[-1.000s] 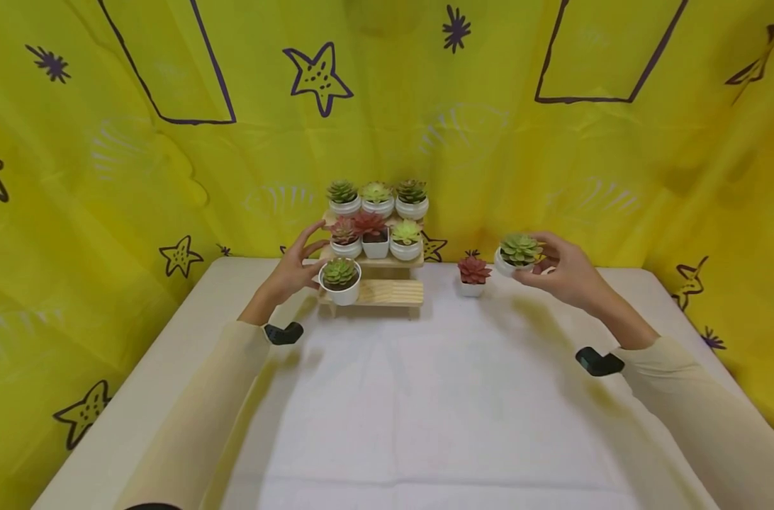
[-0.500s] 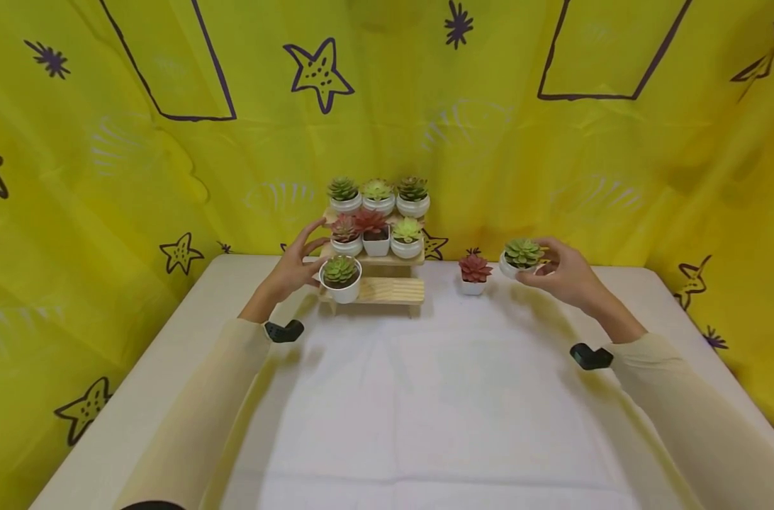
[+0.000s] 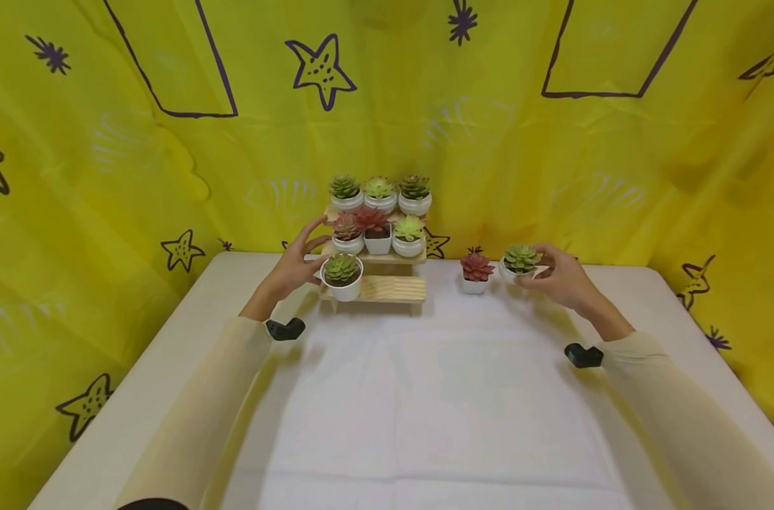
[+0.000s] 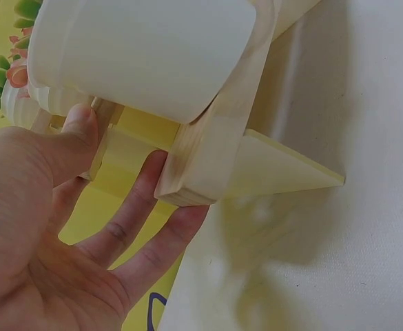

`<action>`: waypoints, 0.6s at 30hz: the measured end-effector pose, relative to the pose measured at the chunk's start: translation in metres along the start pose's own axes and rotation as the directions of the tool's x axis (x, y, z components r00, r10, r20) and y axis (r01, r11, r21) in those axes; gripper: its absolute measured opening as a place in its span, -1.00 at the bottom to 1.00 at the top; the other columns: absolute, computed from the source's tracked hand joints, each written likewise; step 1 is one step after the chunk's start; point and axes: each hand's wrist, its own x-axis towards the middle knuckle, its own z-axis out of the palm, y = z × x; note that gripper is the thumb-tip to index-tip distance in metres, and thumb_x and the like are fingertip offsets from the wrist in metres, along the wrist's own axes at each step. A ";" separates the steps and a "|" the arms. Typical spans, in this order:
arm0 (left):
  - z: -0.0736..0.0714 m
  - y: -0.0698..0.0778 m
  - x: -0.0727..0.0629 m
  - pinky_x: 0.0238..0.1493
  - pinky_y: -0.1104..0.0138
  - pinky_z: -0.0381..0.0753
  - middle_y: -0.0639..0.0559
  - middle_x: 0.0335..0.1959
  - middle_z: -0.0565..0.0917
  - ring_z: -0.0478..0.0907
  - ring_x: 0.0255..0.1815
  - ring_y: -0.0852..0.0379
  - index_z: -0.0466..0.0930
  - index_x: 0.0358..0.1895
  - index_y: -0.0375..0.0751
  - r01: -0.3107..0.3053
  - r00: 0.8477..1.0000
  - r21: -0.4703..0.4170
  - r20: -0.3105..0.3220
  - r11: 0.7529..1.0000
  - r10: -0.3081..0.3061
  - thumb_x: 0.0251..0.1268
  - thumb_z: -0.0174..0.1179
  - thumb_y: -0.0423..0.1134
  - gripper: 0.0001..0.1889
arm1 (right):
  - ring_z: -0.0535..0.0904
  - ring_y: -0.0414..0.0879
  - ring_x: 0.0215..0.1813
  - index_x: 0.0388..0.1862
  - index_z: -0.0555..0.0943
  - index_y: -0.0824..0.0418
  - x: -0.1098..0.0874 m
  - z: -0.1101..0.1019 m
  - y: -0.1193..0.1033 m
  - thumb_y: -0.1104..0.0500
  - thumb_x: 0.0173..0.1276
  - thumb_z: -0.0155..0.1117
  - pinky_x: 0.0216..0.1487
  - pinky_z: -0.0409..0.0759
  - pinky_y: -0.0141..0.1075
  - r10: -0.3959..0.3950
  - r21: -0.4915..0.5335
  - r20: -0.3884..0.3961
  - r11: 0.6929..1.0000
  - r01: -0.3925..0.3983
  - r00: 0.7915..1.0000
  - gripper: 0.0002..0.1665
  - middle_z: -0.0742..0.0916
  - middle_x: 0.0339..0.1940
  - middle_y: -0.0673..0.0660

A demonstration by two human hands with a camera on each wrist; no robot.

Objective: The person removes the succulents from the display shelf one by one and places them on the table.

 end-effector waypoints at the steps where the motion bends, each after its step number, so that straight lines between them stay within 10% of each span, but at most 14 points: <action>1: 0.000 0.000 0.000 -0.33 -0.04 0.75 -0.13 0.54 0.34 0.62 0.13 -0.44 0.06 0.62 0.44 0.000 1.000 -0.001 0.000 1.000 0.000 0.53 0.15 -0.42 -0.18 | 0.61 -0.26 -0.19 0.48 0.30 0.39 0.001 0.001 0.001 0.07 0.37 0.49 -0.24 0.67 -0.26 0.007 -0.001 0.003 1.000 -0.007 1.000 -0.13 0.63 0.10 0.36; 18: 0.000 0.000 0.000 -0.19 -0.28 0.66 -0.20 0.57 0.29 0.60 0.12 -0.49 0.00 0.67 0.28 -0.009 1.000 -0.029 0.021 1.000 0.010 0.53 0.15 -0.42 -0.17 | 0.61 0.34 0.14 0.47 0.32 0.36 0.009 0.016 0.018 0.00 0.36 0.50 -0.13 0.56 -0.42 0.022 -0.038 0.052 0.999 -0.020 0.998 -0.13 0.58 0.22 0.44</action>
